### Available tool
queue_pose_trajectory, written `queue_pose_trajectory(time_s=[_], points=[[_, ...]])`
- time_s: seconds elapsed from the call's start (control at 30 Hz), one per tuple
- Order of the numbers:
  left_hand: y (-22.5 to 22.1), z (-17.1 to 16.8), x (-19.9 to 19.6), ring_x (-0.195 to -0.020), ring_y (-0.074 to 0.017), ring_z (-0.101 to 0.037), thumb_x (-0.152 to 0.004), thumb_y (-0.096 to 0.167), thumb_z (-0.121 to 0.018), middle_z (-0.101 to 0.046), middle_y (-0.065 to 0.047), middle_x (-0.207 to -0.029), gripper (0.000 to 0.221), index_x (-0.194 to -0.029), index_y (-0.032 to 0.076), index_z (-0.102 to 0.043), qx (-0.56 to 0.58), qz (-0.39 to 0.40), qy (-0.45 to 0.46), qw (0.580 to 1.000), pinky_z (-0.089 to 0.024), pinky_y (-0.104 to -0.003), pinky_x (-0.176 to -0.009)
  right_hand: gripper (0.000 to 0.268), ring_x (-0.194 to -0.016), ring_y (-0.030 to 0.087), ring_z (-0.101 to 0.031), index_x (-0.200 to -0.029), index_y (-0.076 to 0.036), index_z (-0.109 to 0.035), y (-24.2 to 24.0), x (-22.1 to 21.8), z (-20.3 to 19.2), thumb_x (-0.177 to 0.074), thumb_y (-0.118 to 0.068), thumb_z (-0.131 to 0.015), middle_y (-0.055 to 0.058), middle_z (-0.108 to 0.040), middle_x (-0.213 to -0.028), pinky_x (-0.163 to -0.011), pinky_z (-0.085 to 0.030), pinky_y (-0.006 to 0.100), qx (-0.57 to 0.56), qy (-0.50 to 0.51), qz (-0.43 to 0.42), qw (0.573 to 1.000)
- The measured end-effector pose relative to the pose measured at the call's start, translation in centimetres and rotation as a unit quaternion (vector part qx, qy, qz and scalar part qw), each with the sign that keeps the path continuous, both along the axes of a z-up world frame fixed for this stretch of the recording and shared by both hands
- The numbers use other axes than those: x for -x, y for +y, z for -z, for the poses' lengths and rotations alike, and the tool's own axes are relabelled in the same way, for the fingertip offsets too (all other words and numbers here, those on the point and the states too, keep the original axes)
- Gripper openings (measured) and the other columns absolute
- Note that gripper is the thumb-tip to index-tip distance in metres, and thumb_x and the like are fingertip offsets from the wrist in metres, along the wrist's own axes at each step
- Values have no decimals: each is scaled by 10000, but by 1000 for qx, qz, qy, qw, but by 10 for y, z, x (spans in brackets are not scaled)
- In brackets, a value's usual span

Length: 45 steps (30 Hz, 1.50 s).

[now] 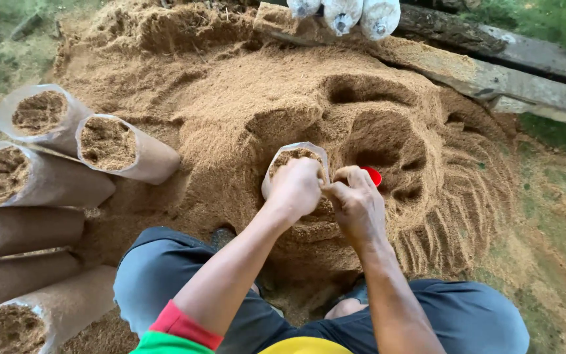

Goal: Filling plastic bags with fibrous substrate using a small scoop and tamping it down by hand

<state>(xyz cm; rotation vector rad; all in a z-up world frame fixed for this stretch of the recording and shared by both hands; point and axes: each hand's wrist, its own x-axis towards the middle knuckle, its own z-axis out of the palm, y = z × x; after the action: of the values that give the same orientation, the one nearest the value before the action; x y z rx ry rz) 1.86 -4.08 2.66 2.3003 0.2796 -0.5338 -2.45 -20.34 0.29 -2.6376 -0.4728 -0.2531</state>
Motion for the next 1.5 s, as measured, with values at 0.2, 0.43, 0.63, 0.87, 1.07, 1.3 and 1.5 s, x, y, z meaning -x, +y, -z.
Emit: queue_pose_trajectory(time_s=[0.2, 0.43, 0.63, 0.87, 1.07, 1.3, 1.5], points=[[-15, 43, -20, -962, -410, -750, -840, 213, -749, -773, -164, -900, 92, -810, 268, -816, -2, 119, 18, 993, -612, -533, -859, 132, -943, 200, -618, -782, -217, -704, -2, 1, -3, -902, -227, -758, -34, -575, -968, -814, -539, 351, 16, -73, -35, 997], [3, -14, -12, -965, -429, -752, -810, 204, -717, -771, -202, -928, 116, -850, 153, -812, -41, 203, -1, 978, -617, -557, -832, 144, -911, 191, -627, -776, -216, -727, -5, 0, 0, -915, -231, -763, -36, -577, -949, -780, -544, 359, -7, -78, -20, 997], [12, -7, -19, -973, -441, -748, -835, 117, -647, -767, -241, -935, 187, -925, 51, -796, -72, 244, 18, 967, -619, -555, -821, 119, -916, 223, -633, -803, -212, -724, 1, -2, -9, -919, -219, -748, -25, -575, -938, -796, -534, 374, -18, -69, -42, 997], [15, -2, -25, -1038, -432, -737, -894, 44, -590, -764, -259, -964, 231, -1000, -87, -748, -109, 240, -56, 963, -612, -553, -867, 179, -929, 238, -640, -805, -207, -705, -1, -2, -1, -975, -261, -692, -16, -576, -961, -800, -532, 377, -16, -70, -37, 997], [14, -38, -17, -1070, -409, -714, -896, 53, -539, -771, -183, -1029, 281, -1000, 97, -797, -31, 189, -93, 977, -606, -573, -884, 196, -844, 224, -634, -765, -196, -716, -5, 1, 16, -959, -227, -709, 4, -580, -906, -741, -541, 361, -9, -48, -21, 999], [7, -64, -2, -1026, -460, -734, -897, -1, -556, -762, -254, -992, 236, -923, 21, -790, -24, 195, -45, 980, -589, -591, -898, 159, -863, 258, -642, -807, -185, -693, 2, 2, -5, -958, -231, -709, 6, -581, -931, -741, -540, 396, -22, -48, -23, 998], [52, -65, 9, -945, -393, -684, -910, 346, -775, -605, -203, -966, 433, -1095, -22, -643, -129, 74, -233, 961, -597, -551, -809, 89, -875, 266, -681, -861, -162, -707, 1, 3, -17, -939, -119, -710, 33, -604, -985, -729, -574, 399, -103, 31, -15, 994]])
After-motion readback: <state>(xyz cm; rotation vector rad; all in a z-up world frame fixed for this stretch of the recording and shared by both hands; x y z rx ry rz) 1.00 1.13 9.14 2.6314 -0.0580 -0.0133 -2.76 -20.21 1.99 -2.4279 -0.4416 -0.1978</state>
